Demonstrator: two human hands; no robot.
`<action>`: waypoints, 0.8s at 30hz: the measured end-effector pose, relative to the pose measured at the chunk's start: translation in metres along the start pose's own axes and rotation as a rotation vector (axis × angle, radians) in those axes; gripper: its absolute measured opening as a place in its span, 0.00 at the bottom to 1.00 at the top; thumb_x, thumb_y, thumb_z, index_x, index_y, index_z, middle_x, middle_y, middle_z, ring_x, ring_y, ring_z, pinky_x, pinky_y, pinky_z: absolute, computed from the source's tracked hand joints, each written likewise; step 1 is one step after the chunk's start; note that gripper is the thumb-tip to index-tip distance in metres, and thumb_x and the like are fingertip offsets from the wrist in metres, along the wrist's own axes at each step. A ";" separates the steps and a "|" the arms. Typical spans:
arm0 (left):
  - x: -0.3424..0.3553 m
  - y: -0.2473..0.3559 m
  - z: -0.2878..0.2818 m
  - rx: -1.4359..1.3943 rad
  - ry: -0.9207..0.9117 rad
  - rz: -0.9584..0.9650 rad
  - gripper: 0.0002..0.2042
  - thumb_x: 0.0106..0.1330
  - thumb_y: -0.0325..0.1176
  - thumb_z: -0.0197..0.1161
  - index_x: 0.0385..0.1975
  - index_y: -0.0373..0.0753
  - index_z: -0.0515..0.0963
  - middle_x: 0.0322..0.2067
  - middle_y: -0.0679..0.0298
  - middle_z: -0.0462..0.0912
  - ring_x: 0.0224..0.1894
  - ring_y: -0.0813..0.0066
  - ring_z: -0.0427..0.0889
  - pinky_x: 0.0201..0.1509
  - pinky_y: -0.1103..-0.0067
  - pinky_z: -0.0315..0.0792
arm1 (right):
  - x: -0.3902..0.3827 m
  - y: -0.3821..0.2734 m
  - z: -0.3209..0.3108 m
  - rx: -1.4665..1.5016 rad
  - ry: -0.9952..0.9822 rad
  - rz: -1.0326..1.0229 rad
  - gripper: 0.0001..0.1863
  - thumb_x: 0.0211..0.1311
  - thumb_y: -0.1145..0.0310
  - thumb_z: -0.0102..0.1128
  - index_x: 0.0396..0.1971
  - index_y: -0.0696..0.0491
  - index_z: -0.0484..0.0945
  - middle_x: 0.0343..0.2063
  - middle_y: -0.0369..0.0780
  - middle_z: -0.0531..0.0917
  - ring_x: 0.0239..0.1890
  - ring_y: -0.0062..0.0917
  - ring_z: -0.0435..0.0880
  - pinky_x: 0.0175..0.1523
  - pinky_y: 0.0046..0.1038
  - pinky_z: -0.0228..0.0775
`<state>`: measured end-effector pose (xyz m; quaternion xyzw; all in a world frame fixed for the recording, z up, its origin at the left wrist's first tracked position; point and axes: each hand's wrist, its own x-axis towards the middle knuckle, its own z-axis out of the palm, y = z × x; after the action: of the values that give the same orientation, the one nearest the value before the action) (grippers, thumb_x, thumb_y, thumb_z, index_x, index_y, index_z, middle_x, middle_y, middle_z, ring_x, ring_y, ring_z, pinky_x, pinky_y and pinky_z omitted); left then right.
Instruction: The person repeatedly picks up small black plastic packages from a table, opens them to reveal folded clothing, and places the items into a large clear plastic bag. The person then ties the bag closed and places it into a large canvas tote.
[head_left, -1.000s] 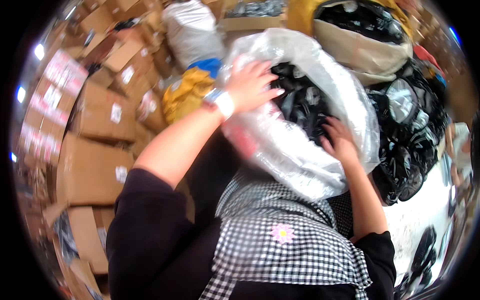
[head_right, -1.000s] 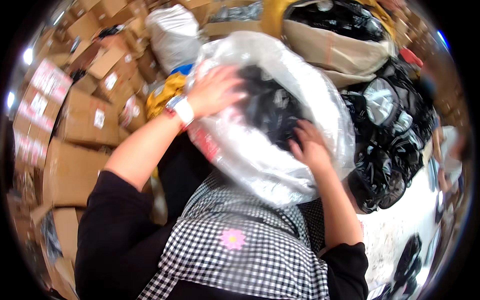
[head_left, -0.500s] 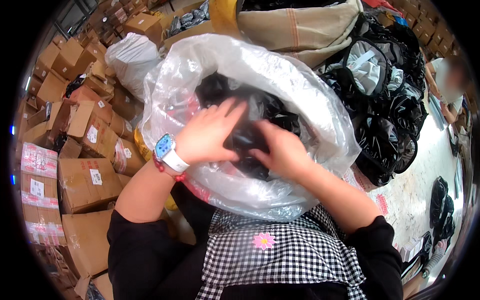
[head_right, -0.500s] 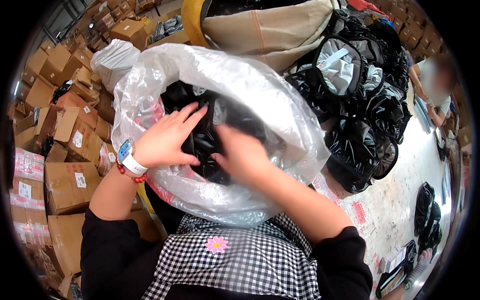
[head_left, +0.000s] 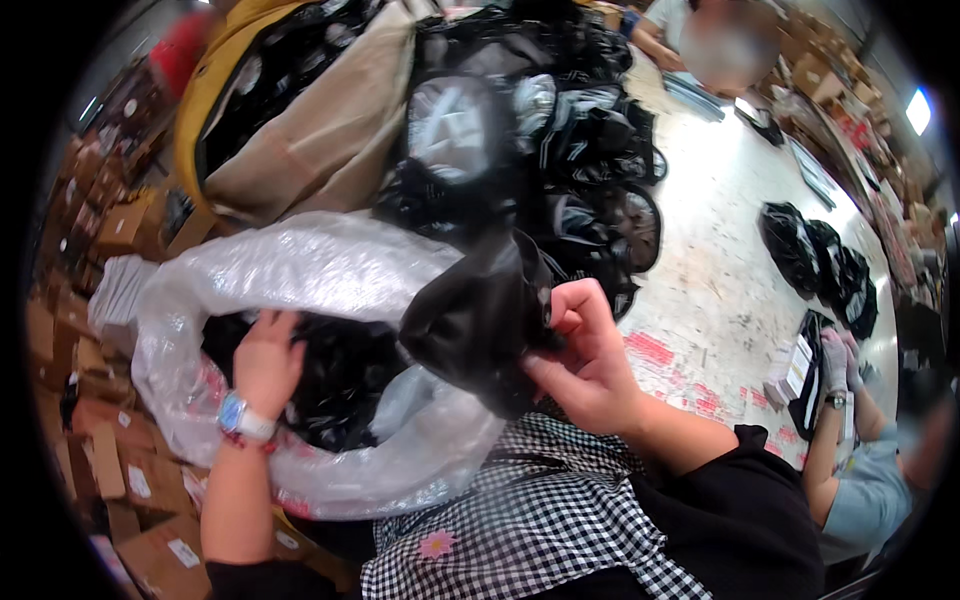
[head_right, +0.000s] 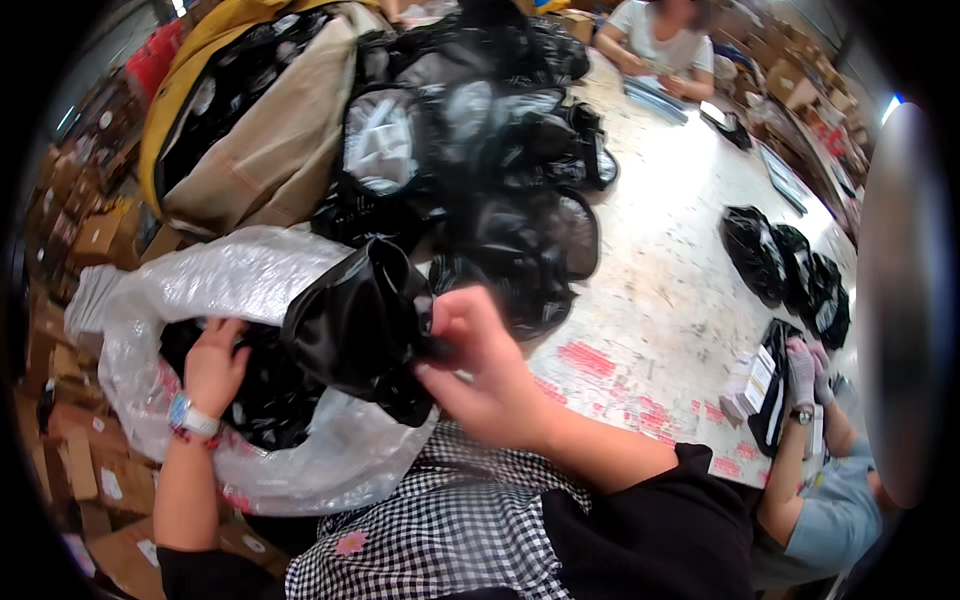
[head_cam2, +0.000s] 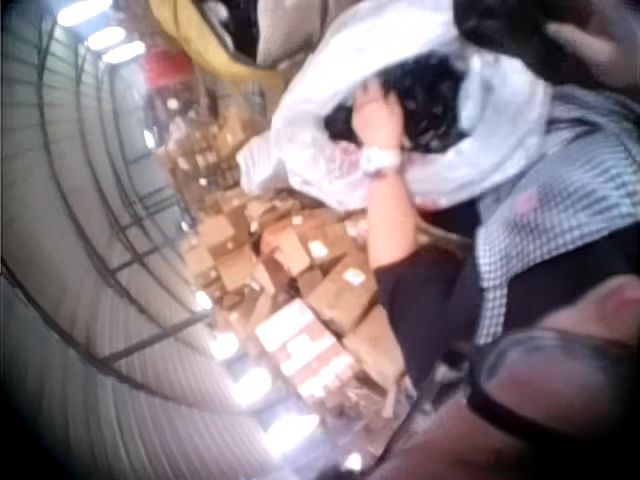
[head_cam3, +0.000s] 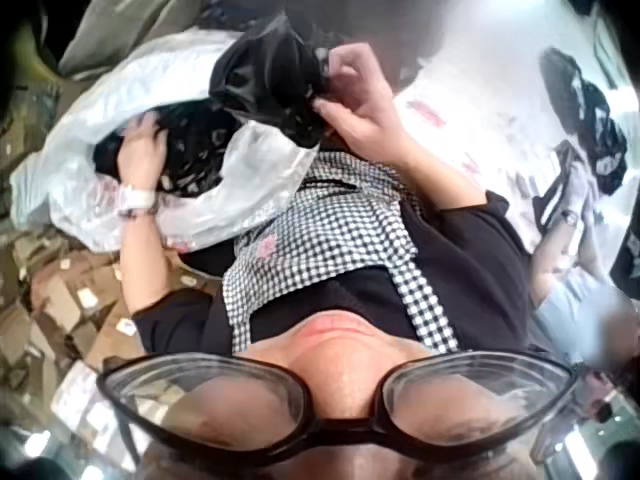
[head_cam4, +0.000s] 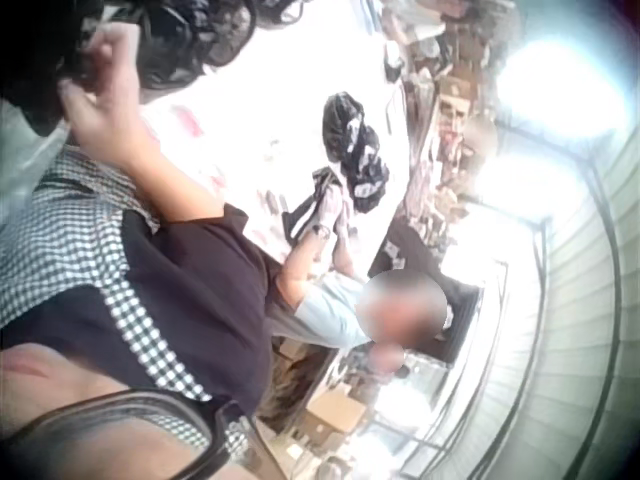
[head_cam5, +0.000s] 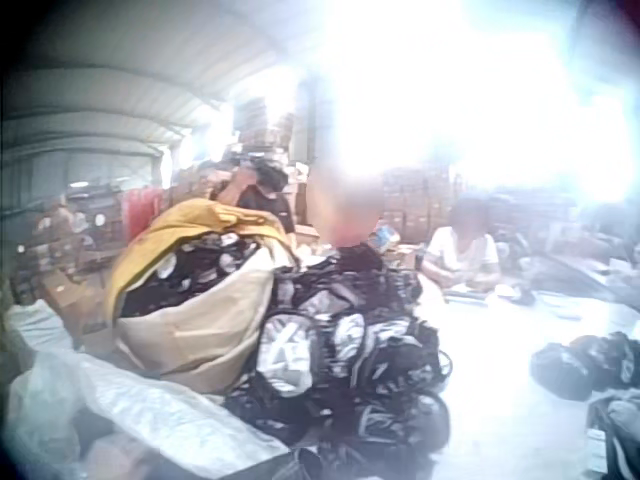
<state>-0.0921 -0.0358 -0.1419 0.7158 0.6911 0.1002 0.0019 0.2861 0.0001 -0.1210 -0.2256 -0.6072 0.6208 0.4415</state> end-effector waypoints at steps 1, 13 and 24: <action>-0.003 0.002 -0.012 -0.066 0.011 -0.034 0.18 0.58 0.24 0.64 0.50 0.37 0.77 0.49 0.48 0.78 0.47 0.42 0.80 0.49 0.59 0.76 | -0.004 -0.003 -0.012 -0.026 0.053 -0.049 0.22 0.65 0.88 0.49 0.53 0.53 0.58 0.47 0.39 0.74 0.49 0.19 0.75 0.56 0.25 0.70; -0.027 0.162 -0.067 -0.779 0.341 0.038 0.13 0.66 0.28 0.60 0.49 0.31 0.74 0.39 0.62 0.77 0.43 0.75 0.78 0.50 0.78 0.72 | -0.007 -0.026 -0.041 -0.211 0.109 -0.052 0.32 0.64 0.75 0.63 0.65 0.52 0.60 0.54 0.41 0.68 0.55 0.21 0.70 0.60 0.29 0.66; -0.005 0.040 -0.077 -0.054 -0.378 -0.020 0.17 0.60 0.36 0.73 0.45 0.35 0.80 0.35 0.59 0.83 0.33 0.58 0.84 0.43 0.69 0.78 | -0.066 0.017 -0.111 0.069 0.607 -0.083 0.22 0.74 0.71 0.53 0.65 0.60 0.69 0.56 0.45 0.80 0.55 0.30 0.81 0.60 0.32 0.75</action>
<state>-0.0638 -0.0525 -0.0614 0.7148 0.6824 -0.0174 0.1519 0.4056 0.0093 -0.1720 -0.3606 -0.4347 0.5267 0.6353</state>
